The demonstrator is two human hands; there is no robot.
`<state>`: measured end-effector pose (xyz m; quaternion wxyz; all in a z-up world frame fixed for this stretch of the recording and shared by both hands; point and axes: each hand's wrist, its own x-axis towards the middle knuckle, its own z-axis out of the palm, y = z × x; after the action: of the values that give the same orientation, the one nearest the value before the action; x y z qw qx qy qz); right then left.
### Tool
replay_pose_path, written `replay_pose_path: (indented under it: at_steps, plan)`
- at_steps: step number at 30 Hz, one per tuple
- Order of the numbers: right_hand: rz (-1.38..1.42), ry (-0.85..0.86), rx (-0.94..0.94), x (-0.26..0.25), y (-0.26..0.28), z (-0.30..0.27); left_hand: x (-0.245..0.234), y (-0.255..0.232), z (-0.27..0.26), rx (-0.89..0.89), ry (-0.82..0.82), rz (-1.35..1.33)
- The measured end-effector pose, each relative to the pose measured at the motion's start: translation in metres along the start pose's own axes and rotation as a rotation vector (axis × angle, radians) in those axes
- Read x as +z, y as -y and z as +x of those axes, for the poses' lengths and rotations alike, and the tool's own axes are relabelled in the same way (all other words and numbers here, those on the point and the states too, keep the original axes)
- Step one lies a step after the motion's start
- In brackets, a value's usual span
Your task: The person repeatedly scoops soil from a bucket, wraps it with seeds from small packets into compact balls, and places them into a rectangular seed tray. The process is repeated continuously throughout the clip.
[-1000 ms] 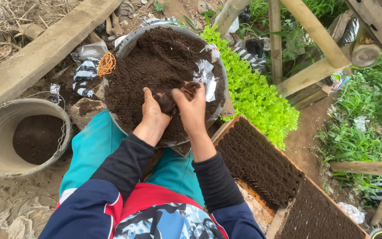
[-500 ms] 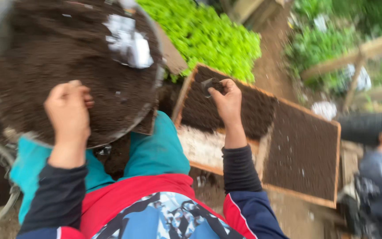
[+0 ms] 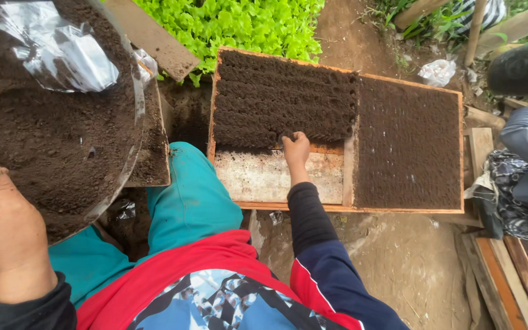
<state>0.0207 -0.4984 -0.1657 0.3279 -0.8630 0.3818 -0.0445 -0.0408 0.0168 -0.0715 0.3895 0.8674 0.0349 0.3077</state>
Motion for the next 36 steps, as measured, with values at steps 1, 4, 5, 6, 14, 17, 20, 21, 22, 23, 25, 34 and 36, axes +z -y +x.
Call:
replay_pose_path:
  at_steps: [1, 4, 5, 6, 14, 17, 20, 21, 22, 23, 25, 34, 36]
  plan:
    - [0.003, 0.006, -0.002, 0.009, -0.006, 0.004, 0.002, 0.000, 0.000, 0.000, -0.002, 0.006]
    - [-0.013, 0.185, 0.060, 0.029, -0.020, 0.003, 0.000, -0.009, 0.002, -0.154, -0.040, 0.013]
    - [0.076, 0.108, -0.060, 0.032, -0.018, -0.002, -0.003, -0.017, 0.007, -0.063, -0.053, 0.055]
    - [0.167, 0.032, -0.178, 0.035, -0.017, -0.007, -0.008, -0.025, 0.012, 0.028, -0.063, 0.097]
    - [0.025, -0.024, -0.362, 0.033, 0.047, -0.008, -0.011, -0.048, 0.033, -0.046, -0.222, -0.005]
    - [0.228, 0.136, -0.640, 0.012, 0.157, -0.079, -0.017, -0.053, 0.041, -0.049, -0.277, -0.119]
    - [0.259, 0.447, -0.978, 0.005, 0.244, -0.163, -0.021, -0.050, 0.038, -0.080, -0.292, -0.169]
    - [0.171, 0.576, -1.137, 0.005, 0.268, -0.188, -0.020, -0.049, 0.038, -0.093, -0.285, -0.185]
    - [0.170, 0.581, -1.150, 0.011, 0.283, -0.206, -0.024, -0.050, 0.037, -0.095, -0.298, -0.181]
    - [-0.075, 0.627, -1.306, 0.018, 0.298, -0.223, -0.027, -0.051, 0.037, -0.135, -0.284, -0.204]
    - [-0.333, 0.664, -1.463, 0.048, 0.311, -0.236, -0.033, -0.054, 0.039, -0.176, -0.283, -0.227]
    - [0.253, 0.892, -0.793, 0.090, 0.334, -0.190, -0.045, -0.024, 0.039, -0.212, -0.346, -0.279]
    - [-0.068, 0.677, -0.978, 0.067, 0.338, -0.182, -0.044, -0.028, 0.041, -0.254, -0.341, -0.304]
